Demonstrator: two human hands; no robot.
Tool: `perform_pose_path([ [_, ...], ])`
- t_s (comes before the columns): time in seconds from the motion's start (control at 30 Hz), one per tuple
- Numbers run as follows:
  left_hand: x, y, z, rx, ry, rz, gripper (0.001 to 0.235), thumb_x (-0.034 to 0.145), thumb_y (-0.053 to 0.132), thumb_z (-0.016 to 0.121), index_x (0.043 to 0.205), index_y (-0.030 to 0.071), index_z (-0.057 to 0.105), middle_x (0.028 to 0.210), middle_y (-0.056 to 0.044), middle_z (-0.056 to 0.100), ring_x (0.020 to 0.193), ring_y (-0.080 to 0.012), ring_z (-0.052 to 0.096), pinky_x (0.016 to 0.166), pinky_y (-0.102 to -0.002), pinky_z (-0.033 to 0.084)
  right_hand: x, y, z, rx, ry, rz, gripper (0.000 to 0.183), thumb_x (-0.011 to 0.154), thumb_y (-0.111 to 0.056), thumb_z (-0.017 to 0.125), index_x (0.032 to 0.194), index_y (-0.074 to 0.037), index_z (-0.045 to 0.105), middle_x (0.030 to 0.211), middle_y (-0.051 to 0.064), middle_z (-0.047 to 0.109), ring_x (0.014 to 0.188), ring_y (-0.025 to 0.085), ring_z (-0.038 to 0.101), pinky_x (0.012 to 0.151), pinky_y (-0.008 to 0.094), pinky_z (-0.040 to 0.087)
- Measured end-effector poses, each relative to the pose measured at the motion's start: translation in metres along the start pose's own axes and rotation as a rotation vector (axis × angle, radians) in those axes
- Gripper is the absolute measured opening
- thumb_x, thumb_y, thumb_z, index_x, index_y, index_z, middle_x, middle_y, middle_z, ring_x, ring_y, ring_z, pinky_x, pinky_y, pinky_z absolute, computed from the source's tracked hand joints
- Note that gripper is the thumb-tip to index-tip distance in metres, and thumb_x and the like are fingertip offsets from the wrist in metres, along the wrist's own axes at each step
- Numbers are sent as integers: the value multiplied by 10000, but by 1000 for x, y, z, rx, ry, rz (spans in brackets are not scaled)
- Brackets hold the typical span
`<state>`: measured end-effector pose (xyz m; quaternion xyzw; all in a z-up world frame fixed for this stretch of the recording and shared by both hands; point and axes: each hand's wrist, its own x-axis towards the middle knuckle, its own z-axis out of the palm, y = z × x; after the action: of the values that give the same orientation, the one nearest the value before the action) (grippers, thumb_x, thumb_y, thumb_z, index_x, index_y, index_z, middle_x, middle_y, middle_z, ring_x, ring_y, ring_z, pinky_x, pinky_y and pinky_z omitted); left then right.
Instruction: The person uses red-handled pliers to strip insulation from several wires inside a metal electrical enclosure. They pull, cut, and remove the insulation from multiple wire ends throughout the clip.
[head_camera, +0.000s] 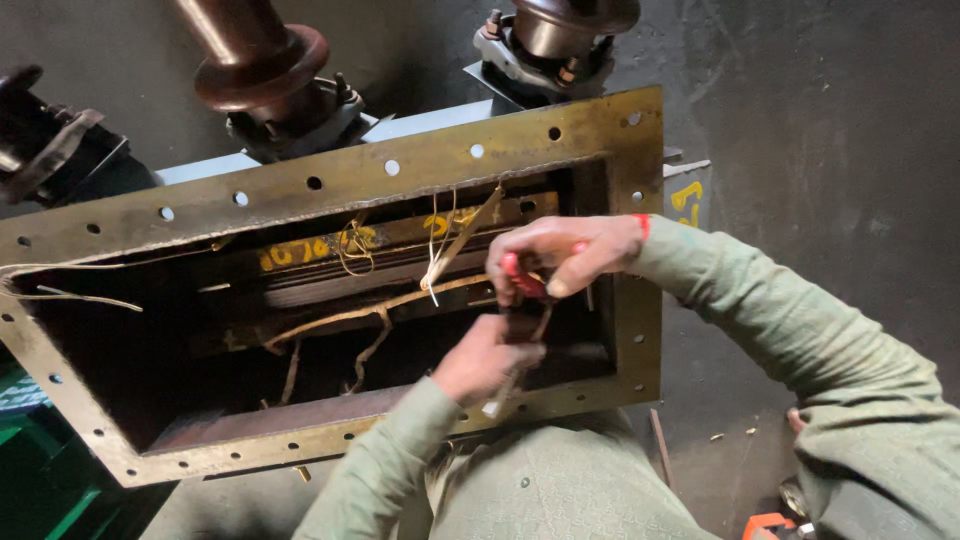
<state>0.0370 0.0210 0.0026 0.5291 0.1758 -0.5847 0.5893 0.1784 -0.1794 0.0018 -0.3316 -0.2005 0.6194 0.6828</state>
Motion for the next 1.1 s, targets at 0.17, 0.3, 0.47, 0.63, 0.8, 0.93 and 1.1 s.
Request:
perform_pose_path([
  [0.17, 25, -42, -54, 233, -19, 26, 361, 835, 49, 611, 1188, 67, 683, 917, -55, 701, 760, -163, 627, 638, -323, 535, 50, 23, 17, -482, 240, 176, 360, 777, -234, 692, 1057, -43, 572, 892, 106, 547, 860, 211, 507, 738, 354, 469],
  [0.3, 43, -80, -80, 476, 142, 408, 322, 867, 31, 632, 1182, 27, 704, 1027, -133, 757, 911, -222, 696, 784, -368, 559, 112, 55, 29, -812, 619, 260, 313, 771, -272, 678, 954, -32, 596, 938, 223, 694, 903, 379, 684, 782, 445, 543],
  [0.47, 22, -63, -59, 764, 315, 448, 297, 755, 34, 649, 1006, 100, 795, 982, -157, 784, 919, -317, 752, 835, -420, 582, 101, 42, 24, -728, 529, 338, 279, 718, -247, 658, 917, -74, 571, 862, 148, 686, 800, 298, 665, 717, 421, 525],
  [0.63, 14, -39, 48, 785, 376, 185, 176, 815, 232, 693, 923, 97, 729, 879, -206, 724, 847, -417, 704, 773, -500, 582, 37, 13, 6, -258, -109, -11, 242, 698, -134, 645, 915, -60, 569, 840, -17, 566, 799, 107, 532, 738, 291, 471],
  [0.8, 30, -54, 56, 518, 541, 326, 171, 826, 223, 695, 938, 104, 743, 889, -224, 728, 855, -431, 696, 765, -531, 561, 37, 25, -9, -342, -107, 30, 204, 733, -110, 666, 914, -63, 583, 863, -16, 580, 845, 89, 519, 766, 284, 476],
  [0.93, 52, -67, 26, 525, 451, 267, 218, 855, 305, 742, 942, 105, 736, 888, -221, 722, 854, -413, 702, 760, -494, 578, 53, 28, -8, -297, 65, 460, 158, 768, -73, 661, 896, -46, 573, 742, 14, 555, 619, 210, 497, 536, 412, 392],
  [1.1, 43, -73, -9, 841, 477, 576, 227, 860, 261, 674, 1014, 111, 748, 985, -189, 733, 891, -414, 691, 758, -491, 559, 89, 31, 30, -664, 279, 325, 180, 750, -165, 637, 826, -23, 558, 731, 81, 579, 718, 269, 558, 658, 413, 451],
])
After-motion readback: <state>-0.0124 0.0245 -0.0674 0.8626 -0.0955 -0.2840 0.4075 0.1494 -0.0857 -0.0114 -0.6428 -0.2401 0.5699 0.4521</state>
